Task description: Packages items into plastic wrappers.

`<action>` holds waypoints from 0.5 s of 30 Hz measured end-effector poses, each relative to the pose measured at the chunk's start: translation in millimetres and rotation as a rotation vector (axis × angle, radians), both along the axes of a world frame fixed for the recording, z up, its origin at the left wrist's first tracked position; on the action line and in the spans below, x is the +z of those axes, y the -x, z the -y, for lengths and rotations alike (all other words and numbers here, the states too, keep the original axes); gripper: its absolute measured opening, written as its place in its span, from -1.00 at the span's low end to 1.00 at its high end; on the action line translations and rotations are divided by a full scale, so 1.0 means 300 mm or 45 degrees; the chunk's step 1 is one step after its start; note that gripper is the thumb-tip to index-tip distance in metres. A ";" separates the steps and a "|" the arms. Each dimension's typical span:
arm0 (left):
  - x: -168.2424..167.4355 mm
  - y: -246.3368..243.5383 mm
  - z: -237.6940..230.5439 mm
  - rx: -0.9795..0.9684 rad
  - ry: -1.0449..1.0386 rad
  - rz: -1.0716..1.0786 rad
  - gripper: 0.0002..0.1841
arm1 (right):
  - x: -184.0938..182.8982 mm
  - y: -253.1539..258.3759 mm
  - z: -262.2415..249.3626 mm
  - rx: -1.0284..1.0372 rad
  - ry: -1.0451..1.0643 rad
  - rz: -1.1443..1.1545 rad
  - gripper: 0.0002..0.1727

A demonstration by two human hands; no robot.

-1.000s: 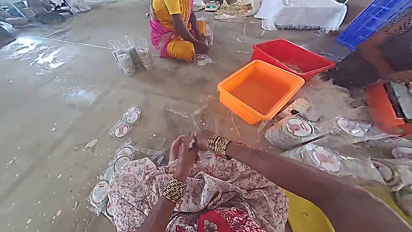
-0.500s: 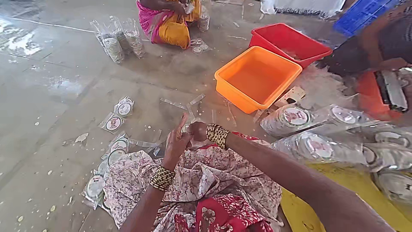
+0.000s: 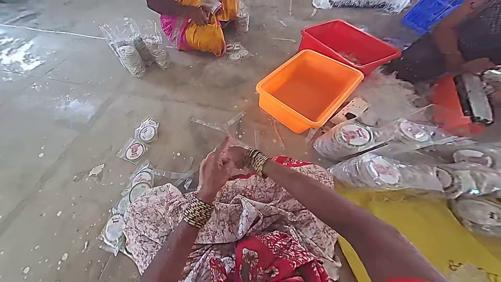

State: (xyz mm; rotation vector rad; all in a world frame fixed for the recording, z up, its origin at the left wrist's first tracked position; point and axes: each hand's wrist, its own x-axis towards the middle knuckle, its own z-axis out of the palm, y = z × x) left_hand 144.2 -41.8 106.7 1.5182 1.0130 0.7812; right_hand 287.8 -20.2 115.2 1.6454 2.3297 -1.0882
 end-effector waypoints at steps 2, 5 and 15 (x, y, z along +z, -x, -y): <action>0.020 0.030 -0.018 -0.015 0.041 -0.006 -0.28 | 0.132 -0.032 0.041 -0.238 0.292 -0.150 -0.65; 0.062 0.048 -0.032 -0.080 0.092 -0.037 -0.29 | 0.160 -0.156 0.040 0.154 0.298 -0.382 -0.63; 0.110 0.022 -0.069 0.064 -0.469 -0.180 -0.24 | 0.287 -0.025 0.285 0.030 -0.217 0.153 -0.75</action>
